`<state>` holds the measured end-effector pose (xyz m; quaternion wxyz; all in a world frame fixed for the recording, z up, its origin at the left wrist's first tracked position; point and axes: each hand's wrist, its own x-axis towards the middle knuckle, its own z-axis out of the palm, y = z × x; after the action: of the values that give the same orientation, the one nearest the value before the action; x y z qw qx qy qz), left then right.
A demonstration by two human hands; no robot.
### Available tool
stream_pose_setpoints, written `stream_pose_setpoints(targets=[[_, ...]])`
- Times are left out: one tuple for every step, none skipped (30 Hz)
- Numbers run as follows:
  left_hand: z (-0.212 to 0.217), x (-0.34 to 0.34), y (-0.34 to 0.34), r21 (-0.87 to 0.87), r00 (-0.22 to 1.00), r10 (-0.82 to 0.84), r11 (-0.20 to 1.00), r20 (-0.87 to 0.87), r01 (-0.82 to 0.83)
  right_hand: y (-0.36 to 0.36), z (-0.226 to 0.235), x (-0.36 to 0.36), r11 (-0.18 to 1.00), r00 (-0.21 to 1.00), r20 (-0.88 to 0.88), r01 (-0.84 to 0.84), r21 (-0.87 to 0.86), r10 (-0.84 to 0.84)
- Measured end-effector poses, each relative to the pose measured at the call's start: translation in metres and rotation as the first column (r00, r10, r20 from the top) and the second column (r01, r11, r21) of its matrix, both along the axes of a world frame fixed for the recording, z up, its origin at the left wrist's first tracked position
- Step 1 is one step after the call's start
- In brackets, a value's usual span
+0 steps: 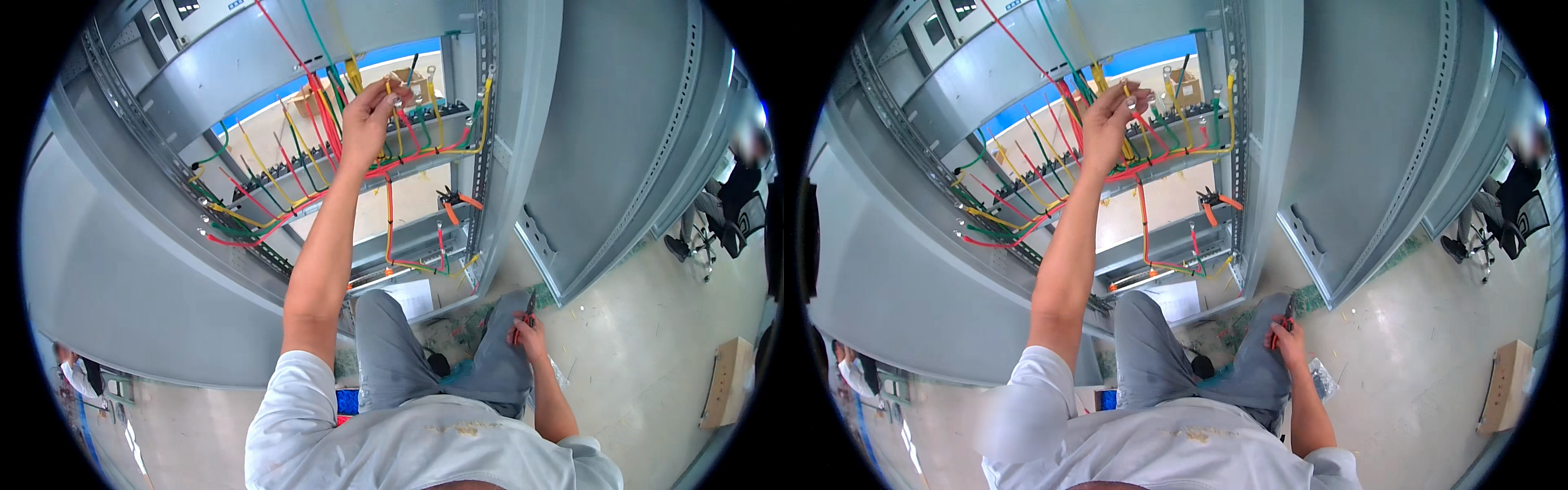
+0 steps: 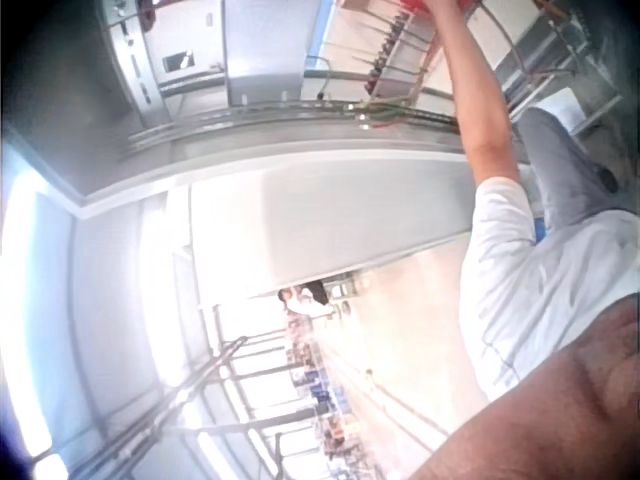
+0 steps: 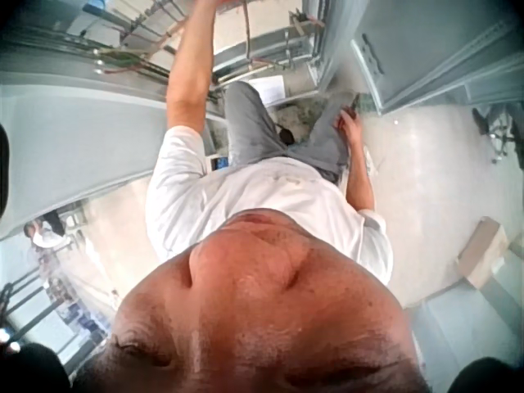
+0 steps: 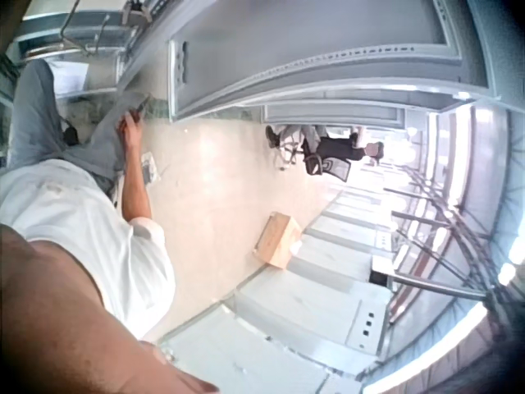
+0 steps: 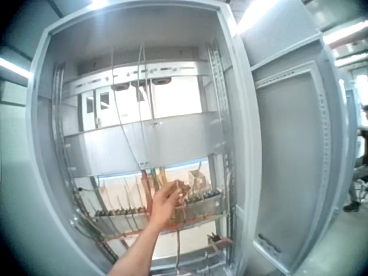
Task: The person works inside an open electrical cabinet, using pliers to strip and crimp colored wires to terminal blocks. They repeatedly reach for small metal connectors from a tray on the floor and attach them to the wires, then secure the connections within the cabinet.
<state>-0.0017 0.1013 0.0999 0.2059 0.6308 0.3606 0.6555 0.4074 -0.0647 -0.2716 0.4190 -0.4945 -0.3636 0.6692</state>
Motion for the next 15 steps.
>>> stream_pose_setpoints(targets=[[0.001, -0.001, -0.005, -0.03, 1.0, 0.012, 0.999, -0.017, -0.012, 0.0, -0.001, -0.002, 1.0, 1.0, 0.02, -0.005, -0.006, 0.006], [0.007, -0.004, -0.008, -0.048, 0.99, 0.017, 0.999, -0.141, -0.024, 0.001, -0.002, -0.004, 1.0, 1.0, 0.025, -0.007, -0.007, 0.007], [0.012, -0.006, -0.012, -0.104, 0.986, 0.03, 0.993, -0.162, -0.047, 0.002, -0.002, -0.006, 1.0, 0.999, 0.032, -0.009, -0.007, 0.009], [0.015, -0.009, -0.014, -0.119, 0.993, 0.012, 0.993, -0.115, -0.025, 0.005, -0.004, -0.01, 1.0, 0.999, 0.03, -0.016, -0.002, 0.016], [0.017, -0.011, -0.016, -0.133, 0.998, -0.007, 0.991, -0.066, -0.002, 0.006, -0.006, -0.013, 1.0, 0.999, 0.026, -0.021, -0.005, 0.021], [0.016, -0.012, -0.02, -0.152, 0.997, -0.009, 0.988, -0.072, -0.002, 0.006, -0.007, -0.014, 1.0, 0.999, 0.024, -0.025, -0.008, 0.025], [0.019, -0.012, -0.023, -0.166, 0.996, -0.012, 0.986, -0.084, -0.002, 0.007, -0.007, -0.017, 1.0, 0.999, 0.015, -0.028, -0.007, 0.028], [0.019, -0.012, -0.024, -0.181, 0.995, -0.016, 0.983, -0.095, -0.001, 0.007, -0.006, -0.018, 1.0, 1.0, 0.011, -0.023, -0.009, 0.023], [0.02, -0.014, -0.025, -0.202, 0.992, -0.007, 0.979, -0.128, -0.019, 0.006, -0.006, -0.017, 1.0, 1.0, 0.008, -0.018, -0.012, 0.018], [0.021, -0.02, -0.026, -0.223, 0.986, 0.001, 0.974, -0.166, -0.039, 0.004, -0.006, -0.018, 1.0, 1.0, -0.001, -0.012, -0.017, 0.012], [0.022, -0.022, -0.026, -0.243, 0.979, 0.008, 0.968, -0.204, -0.058, 0.004, -0.006, -0.016, 1.0, 1.0, -0.002, -0.013, -0.015, 0.013], [0.02, -0.02, -0.02, -0.204, 0.984, 0.012, 0.978, -0.179, -0.049, 0.004, -0.006, -0.013, 1.0, 1.0, -0.002, -0.012, -0.013, 0.012], [0.019, -0.018, -0.015, -0.162, 0.987, 0.019, 0.986, -0.157, -0.045, 0.004, -0.005, -0.013, 1.0, 1.0, -0.006, -0.016, -0.009, 0.016], [0.018, -0.016, -0.011, -0.119, 0.991, 0.025, 0.992, -0.135, -0.041, 0.004, -0.004, -0.013, 1.0, 1.0, 0.002, -0.011, -0.013, 0.011], [0.018, -0.015, -0.006, -0.11, 0.982, 0.07, 0.99, -0.173, -0.09, 0.004, -0.003, -0.012, 1.0, 1.0, 0.01, -0.007, -0.016, 0.007]])
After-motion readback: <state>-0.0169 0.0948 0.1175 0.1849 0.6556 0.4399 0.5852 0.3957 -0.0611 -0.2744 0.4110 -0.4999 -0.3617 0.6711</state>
